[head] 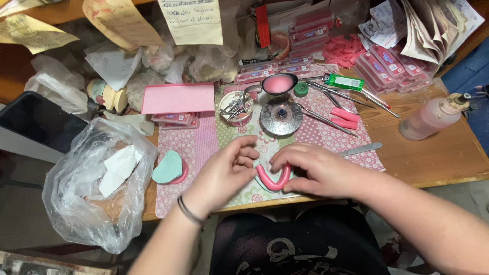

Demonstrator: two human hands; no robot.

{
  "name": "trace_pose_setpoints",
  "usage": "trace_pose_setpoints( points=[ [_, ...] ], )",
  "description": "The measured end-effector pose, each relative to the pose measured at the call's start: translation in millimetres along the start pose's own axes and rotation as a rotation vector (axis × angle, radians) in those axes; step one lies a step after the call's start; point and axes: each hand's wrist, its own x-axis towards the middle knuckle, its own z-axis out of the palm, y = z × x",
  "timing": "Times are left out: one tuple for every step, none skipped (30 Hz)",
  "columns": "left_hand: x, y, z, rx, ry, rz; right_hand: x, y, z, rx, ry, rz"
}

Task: The person applies liquid from a bottle to a pink and teal denture mold, then uses a metal tool to scrape and smooth the pink surface. They repeatedly dip the tool into a small container of pink material and apply it to the mold, shaping and refining the surface.

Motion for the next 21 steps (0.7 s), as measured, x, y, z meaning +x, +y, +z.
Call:
trace_pose_setpoints(
  points=[
    [-10.7, 6.4, 8.4, 0.002, -0.002, 0.002, -1.1, -1.4, 2.5, -0.002, 0.003, 0.000],
    [-21.3, 12.5, 16.8, 0.214, 0.101, 0.093, -2.2, -2.6, 5.2, -0.075, 0.051, -0.019],
    [-32.5, 18.0, 26.3, 0.421, 0.203, 0.180, -4.6, -4.0, 8.4, -0.147, 0.097, -0.035],
    [-31.9, 11.0, 34.3, 0.420, 0.199, 0.180, -6.9, -3.3, 9.2, -0.147, 0.099, -0.031],
    [-32.4, 3.6, 42.6, 0.545, 0.256, 0.143, -8.8, -2.7, 10.5, -0.193, 0.126, -0.015],
    [-33.5, -4.1, 50.4, 0.671, 0.313, 0.106, -10.4, -2.3, 12.4, -0.239, 0.154, 0.001],
    [-32.3, -8.0, 54.4, 0.667, 0.318, 0.103, -13.5, 0.0, 10.7, -0.240, 0.149, -0.001],
    [-31.2, -11.9, 58.3, 0.733, 0.385, 0.146, -16.4, 2.2, 9.0, -0.251, 0.142, 0.025],
    [-30.7, -15.7, 62.0, 0.799, 0.451, 0.187, -19.6, 4.3, 7.9, -0.261, 0.137, 0.051],
    [-30.3, -14.7, 62.9, 0.797, 0.453, 0.183, -19.8, 4.0, 7.6, -0.259, 0.133, 0.050],
    [-29.4, -13.6, 63.2, 0.780, 0.471, 0.169, -20.4, 3.6, 7.7, -0.246, 0.157, 0.063],
    [-28.2, -12.1, 64.1, 0.762, 0.490, 0.156, -21.4, 3.3, 7.2, -0.232, 0.182, 0.076],
    [-27.0, -13.3, 64.1, 0.764, 0.486, 0.159, -21.6, 3.1, 7.9, -0.233, 0.186, 0.079],
    [-25.7, -14.3, 64.2, 0.763, 0.482, 0.167, -21.9, 2.8, 8.5, -0.241, 0.194, 0.071],
    [-24.4, -15.2, 64.3, 0.761, 0.479, 0.176, -21.9, 2.5, 8.7, -0.249, 0.201, 0.060],
    [-23.1, -13.6, 62.9, 0.762, 0.477, 0.178, -22.0, 1.6, 8.2, -0.250, 0.204, 0.062],
    [-22.1, -12.2, 61.7, 0.737, 0.451, 0.183, -21.7, 0.9, 7.7, -0.243, 0.205, 0.052],
    [-21.2, -10.9, 60.1, 0.713, 0.424, 0.189, -21.1, 0.1, 7.5, -0.235, 0.206, 0.042],
    [-20.7, -6.9, 56.7, 0.713, 0.426, 0.189, -21.6, -0.1, 7.8, -0.236, 0.205, 0.040],
    [-20.2, -2.8, 53.3, 0.580, 0.378, 0.242, -22.0, -0.3, 8.2, -0.221, 0.227, 0.032],
    [-19.8, 1.2, 50.0, 0.447, 0.328, 0.294, -22.7, -0.5, 8.7, -0.206, 0.248, 0.023]
  ],
)
